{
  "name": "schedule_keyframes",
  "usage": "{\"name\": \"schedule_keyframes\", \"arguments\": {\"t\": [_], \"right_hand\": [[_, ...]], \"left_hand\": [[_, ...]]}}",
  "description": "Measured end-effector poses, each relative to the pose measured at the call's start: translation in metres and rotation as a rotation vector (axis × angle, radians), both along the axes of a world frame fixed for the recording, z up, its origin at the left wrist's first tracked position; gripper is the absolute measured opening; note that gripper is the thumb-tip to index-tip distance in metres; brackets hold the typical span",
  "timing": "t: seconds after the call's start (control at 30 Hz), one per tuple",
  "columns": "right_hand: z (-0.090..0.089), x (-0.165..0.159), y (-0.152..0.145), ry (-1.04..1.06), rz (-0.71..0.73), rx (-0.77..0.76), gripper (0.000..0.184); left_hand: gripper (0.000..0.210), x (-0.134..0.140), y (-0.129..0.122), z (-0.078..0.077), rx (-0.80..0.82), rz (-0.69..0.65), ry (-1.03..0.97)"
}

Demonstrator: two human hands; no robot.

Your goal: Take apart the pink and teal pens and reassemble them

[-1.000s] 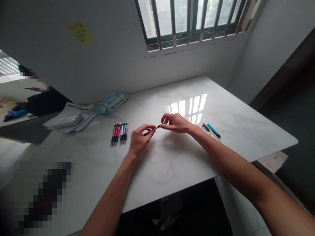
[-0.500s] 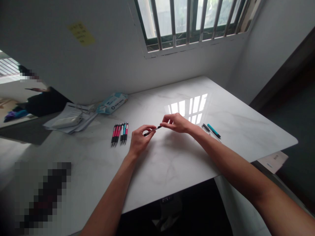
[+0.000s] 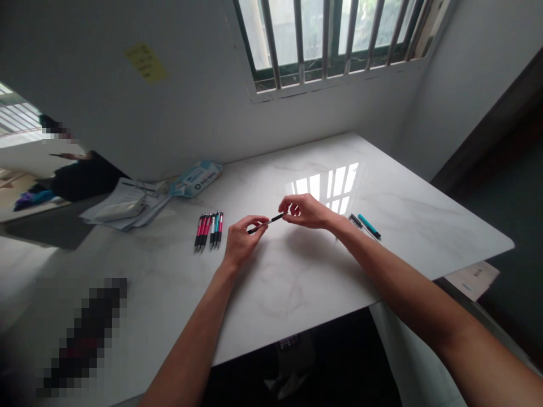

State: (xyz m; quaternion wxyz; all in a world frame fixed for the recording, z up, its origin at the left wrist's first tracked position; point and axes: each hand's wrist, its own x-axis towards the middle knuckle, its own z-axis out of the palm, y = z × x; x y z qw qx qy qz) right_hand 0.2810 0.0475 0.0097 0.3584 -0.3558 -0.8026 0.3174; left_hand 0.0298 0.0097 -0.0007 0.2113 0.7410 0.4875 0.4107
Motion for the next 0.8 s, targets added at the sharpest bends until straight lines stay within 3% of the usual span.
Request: {"name": "schedule_keyframes", "arguments": {"t": [0.13, 0.27, 0.43, 0.63, 0.8], "right_hand": [[-0.003, 0.001, 0.001, -0.004, 0.021, -0.030, 0.014], [-0.011, -0.005, 0.001, -0.003, -0.039, -0.024, 0.014], [-0.017, -0.016, -0.005, -0.045, -0.101, -0.023, 0.011], [-0.020, -0.039, -0.014, -0.118, -0.142, 0.013, 0.013], [-0.017, -0.058, -0.024, -0.297, -0.205, 0.051, 0.025]], "left_hand": [[0.016, -0.003, 0.001, 0.000, 0.009, 0.001, 0.020], [0.013, -0.012, 0.002, 0.009, 0.073, 0.087, 0.148], [0.016, -0.048, 0.003, 0.020, 0.178, 0.196, 0.214], [0.019, -0.103, 0.002, 0.006, 0.208, 0.438, 0.183], [0.021, -0.114, 0.010, 0.001, 0.243, 0.522, 0.122]]}}
